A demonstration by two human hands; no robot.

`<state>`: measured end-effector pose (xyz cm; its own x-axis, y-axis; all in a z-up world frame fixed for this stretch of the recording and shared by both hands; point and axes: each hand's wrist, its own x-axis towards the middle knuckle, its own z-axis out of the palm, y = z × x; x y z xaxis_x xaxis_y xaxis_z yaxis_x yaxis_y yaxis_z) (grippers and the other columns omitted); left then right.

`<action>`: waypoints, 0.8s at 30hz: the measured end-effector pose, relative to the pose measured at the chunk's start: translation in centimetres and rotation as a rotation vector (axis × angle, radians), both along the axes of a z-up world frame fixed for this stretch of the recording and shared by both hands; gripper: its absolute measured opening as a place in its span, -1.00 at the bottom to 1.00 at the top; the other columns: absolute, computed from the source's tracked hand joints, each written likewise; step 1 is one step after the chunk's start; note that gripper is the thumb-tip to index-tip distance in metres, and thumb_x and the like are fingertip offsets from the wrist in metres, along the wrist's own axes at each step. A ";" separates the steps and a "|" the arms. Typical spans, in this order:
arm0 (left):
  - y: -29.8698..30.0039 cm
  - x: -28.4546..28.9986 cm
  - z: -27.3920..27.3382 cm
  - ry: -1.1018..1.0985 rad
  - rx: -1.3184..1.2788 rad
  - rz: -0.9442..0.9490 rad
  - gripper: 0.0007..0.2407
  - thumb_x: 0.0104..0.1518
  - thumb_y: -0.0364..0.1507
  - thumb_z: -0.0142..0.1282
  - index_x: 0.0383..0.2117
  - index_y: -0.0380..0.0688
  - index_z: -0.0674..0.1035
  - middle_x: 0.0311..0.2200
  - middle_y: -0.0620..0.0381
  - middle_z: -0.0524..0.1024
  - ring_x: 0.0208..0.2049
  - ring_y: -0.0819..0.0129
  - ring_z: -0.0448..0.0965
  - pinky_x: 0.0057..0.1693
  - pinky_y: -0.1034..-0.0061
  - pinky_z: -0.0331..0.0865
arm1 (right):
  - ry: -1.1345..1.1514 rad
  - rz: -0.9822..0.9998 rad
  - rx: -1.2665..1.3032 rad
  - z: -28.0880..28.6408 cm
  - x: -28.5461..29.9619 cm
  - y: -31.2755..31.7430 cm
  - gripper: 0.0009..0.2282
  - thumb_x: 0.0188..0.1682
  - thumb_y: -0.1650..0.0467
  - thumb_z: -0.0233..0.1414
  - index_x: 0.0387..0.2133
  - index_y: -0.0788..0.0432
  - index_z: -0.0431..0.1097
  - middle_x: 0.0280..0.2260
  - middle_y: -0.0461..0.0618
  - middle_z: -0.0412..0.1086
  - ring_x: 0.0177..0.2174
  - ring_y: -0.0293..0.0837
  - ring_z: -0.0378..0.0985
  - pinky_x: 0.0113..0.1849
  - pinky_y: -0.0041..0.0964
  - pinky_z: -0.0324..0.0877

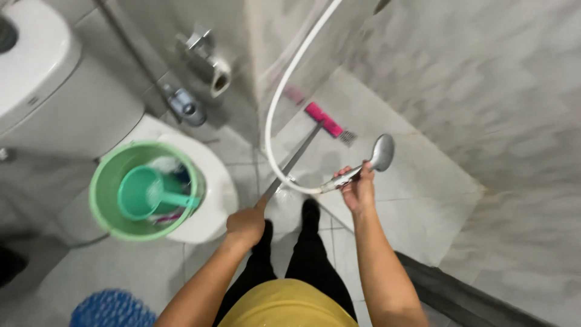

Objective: The person turns on the shower faucet and uses the handheld showerhead to rinse the shower walls and floor. They then use a long-handled brush to scrub the floor and walls while rinsing with the showerhead.

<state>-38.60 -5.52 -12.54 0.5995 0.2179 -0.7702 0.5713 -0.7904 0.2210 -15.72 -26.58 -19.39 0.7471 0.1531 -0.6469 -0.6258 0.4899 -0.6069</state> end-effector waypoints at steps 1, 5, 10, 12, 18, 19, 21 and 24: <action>0.0 -0.9 -0.1 0.012 0.030 0.034 -0.39 0.22 -0.61 -0.20 0.45 0.08 0.07 -0.08 -0.20 0.59 -0.08 -0.08 0.63 -0.09 0.01 0.47 | 0.003 0.001 0.014 0.3 -0.6 0.1 -0.75 0.20 0.12 -0.17 0.06 -0.19 0.06 -0.39 0.03 0.36 -0.43 0.02 0.57 -0.21 0.10 0.64; 0.1 -3.0 5.0 -0.023 0.152 0.048 -0.46 0.21 -0.53 -0.14 0.40 0.10 0.22 -0.16 -0.09 0.64 -0.11 0.05 0.67 -0.09 0.15 0.51 | 0.009 0.009 0.035 1.3 -0.6 0.6 -0.73 0.20 0.09 -0.21 0.10 -0.23 0.11 -0.40 0.01 0.35 -0.42 -0.03 0.55 -0.19 0.02 0.62; -1.0 -4.5 6.8 -0.315 0.359 -0.045 -0.52 0.03 -0.41 -0.06 0.19 0.00 0.43 -0.53 -0.05 0.64 -0.56 -0.02 0.66 -0.39 0.14 0.49 | -0.081 0.042 0.225 -1.6 1.2 -0.6 -0.75 0.17 0.12 -0.13 -0.05 -0.07 0.17 -0.44 0.04 0.34 -0.45 -0.04 0.46 -0.31 0.04 0.50; -1.2 -2.8 9.6 -0.147 0.272 -0.011 -0.56 0.08 -0.40 -0.09 0.17 0.07 0.42 -0.42 -0.06 0.66 -0.43 -0.08 0.69 -0.28 0.06 0.53 | -0.031 0.045 0.200 -1.6 1.7 -0.9 -0.76 0.21 0.13 -0.19 -0.05 -0.03 0.16 -0.45 0.04 0.32 -0.46 -0.04 0.45 -0.31 0.04 0.50; -5.3 3.6 8.5 -0.116 0.128 0.052 -0.55 0.14 -0.47 -0.16 0.23 0.00 0.44 -0.26 -0.18 0.67 -0.14 -0.06 0.70 -0.06 -0.01 0.55 | 0.020 0.066 0.072 -0.2 3.6 -0.9 -0.84 0.23 0.14 -0.24 -0.03 -0.21 0.11 -0.44 0.06 0.35 -0.44 0.05 0.56 -0.21 0.11 0.62; -6.0 4.9 8.0 -0.162 0.133 0.051 -0.56 0.18 -0.50 -0.15 0.25 -0.06 0.40 -0.27 -0.16 0.68 -0.16 -0.01 0.72 -0.07 0.07 0.56 | 0.027 0.065 0.077 0.0 3.8 -1.1 -0.85 0.22 0.13 -0.25 -0.06 -0.22 0.11 -0.44 0.06 0.35 -0.43 0.05 0.56 -0.20 0.11 0.61; -7.2 7.5 3.7 -0.217 0.133 0.048 -0.57 0.21 -0.54 -0.13 0.27 -0.11 0.35 -0.28 -0.14 0.69 -0.18 0.04 0.73 -0.08 0.15 0.57 | 0.026 0.058 0.076 0.6 4.3 -1.6 -0.87 0.22 0.13 -0.26 -0.08 -0.23 0.10 -0.45 0.05 0.35 -0.42 0.04 0.55 -0.18 0.12 0.61; -8.3 10.8 -3.6 -0.284 0.178 0.031 -0.67 0.17 -0.52 -0.05 0.09 -0.13 0.48 -0.34 -0.06 0.67 -0.27 0.08 0.72 -0.20 0.15 0.57 | 0.027 0.056 0.051 2.0 4.7 -2.3 -0.86 0.22 0.12 -0.26 -0.07 -0.26 0.08 -0.43 0.03 0.37 -0.40 0.03 0.57 -0.15 0.13 0.60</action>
